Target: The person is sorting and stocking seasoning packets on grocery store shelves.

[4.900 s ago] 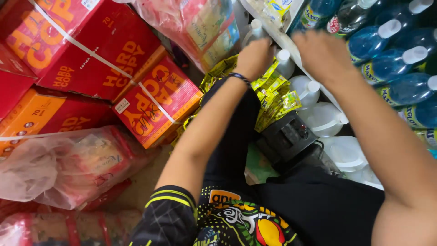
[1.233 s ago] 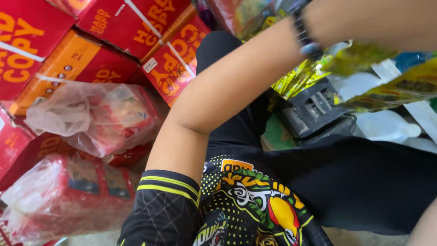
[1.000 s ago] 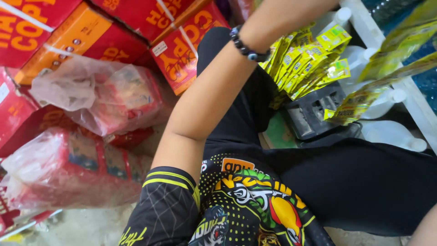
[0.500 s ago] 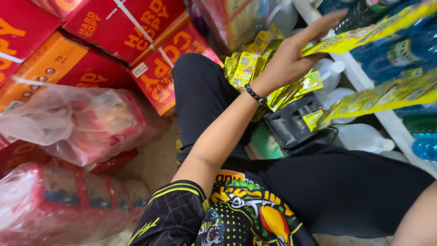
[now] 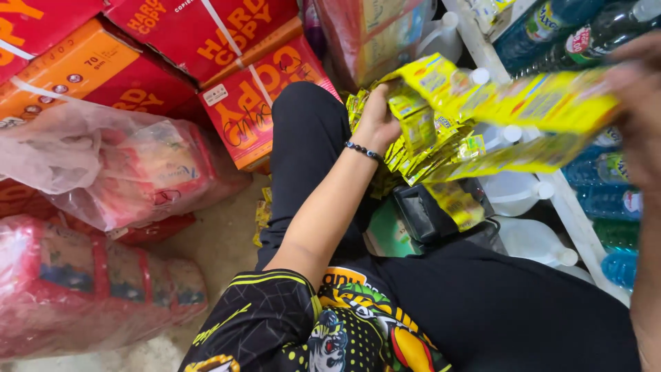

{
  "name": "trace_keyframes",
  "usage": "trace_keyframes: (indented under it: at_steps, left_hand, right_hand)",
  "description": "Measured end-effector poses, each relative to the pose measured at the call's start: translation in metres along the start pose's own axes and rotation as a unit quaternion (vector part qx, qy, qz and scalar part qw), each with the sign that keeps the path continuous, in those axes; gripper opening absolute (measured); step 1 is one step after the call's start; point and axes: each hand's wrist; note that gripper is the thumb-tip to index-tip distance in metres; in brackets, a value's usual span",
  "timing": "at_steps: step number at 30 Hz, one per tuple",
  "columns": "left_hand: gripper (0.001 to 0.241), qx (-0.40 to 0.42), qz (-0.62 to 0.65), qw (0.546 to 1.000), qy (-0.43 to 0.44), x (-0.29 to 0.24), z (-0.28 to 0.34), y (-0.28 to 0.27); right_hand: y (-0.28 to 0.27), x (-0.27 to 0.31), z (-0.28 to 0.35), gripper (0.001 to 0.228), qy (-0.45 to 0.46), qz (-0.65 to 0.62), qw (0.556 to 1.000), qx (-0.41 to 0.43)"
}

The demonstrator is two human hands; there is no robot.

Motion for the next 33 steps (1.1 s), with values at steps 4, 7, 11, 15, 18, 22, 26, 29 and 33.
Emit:
trace_keyframes:
  at_steps: [4,7,11,15,18,22,26,29,33]
  left_hand:
    - [0.030,-0.044,-0.052,0.994,0.084,-0.008,0.022,0.027]
    - [0.031,0.078,-0.105,0.976,0.176,-0.002,0.058,0.080]
    - [0.034,0.132,-0.171,0.953,0.211,0.017,0.093,0.116]
    - [0.031,0.185,-0.211,0.949,0.144,0.048,0.089,0.104]
    - [0.039,0.085,-0.258,0.937,0.222,0.049,0.088,0.112]
    - [0.046,0.078,-0.275,0.909,0.304,0.048,0.110,0.135]
    - [0.046,0.076,-0.128,0.953,0.265,0.066,0.119,0.139]
    - [0.041,0.017,-0.196,0.927,0.319,0.077,0.111,0.129]
    - [0.036,0.018,-0.196,0.930,0.310,0.077,0.125,0.135]
  right_hand:
    - [0.000,-0.042,-0.005,0.036,0.093,-0.028,0.995,0.015]
    - [0.008,-0.046,-0.007,0.051,0.171,0.104,0.974,0.111]
    - [0.041,-0.041,-0.010,0.055,0.009,0.138,0.969,0.205]
    - [0.077,-0.037,-0.015,0.047,0.032,-0.045,0.966,0.251]
    - [0.084,-0.069,-0.019,0.037,0.116,0.040,0.970,0.210]
    - [0.097,-0.035,-0.023,0.033,0.171,-0.075,0.968,0.169]
    - [0.102,-0.030,-0.020,0.031,0.147,-0.098,0.977,0.123]
    - [0.109,-0.030,-0.014,0.032,0.105,-0.087,0.978,0.159]
    - [0.117,-0.031,-0.004,0.032,0.092,-0.079,0.979,0.165]
Point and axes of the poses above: each hand's wrist, its own z-axis away from the middle knuckle, its own y-axis out of the palm, x = y × z, and after that the axes turned 11 degrees about -x, right-handed
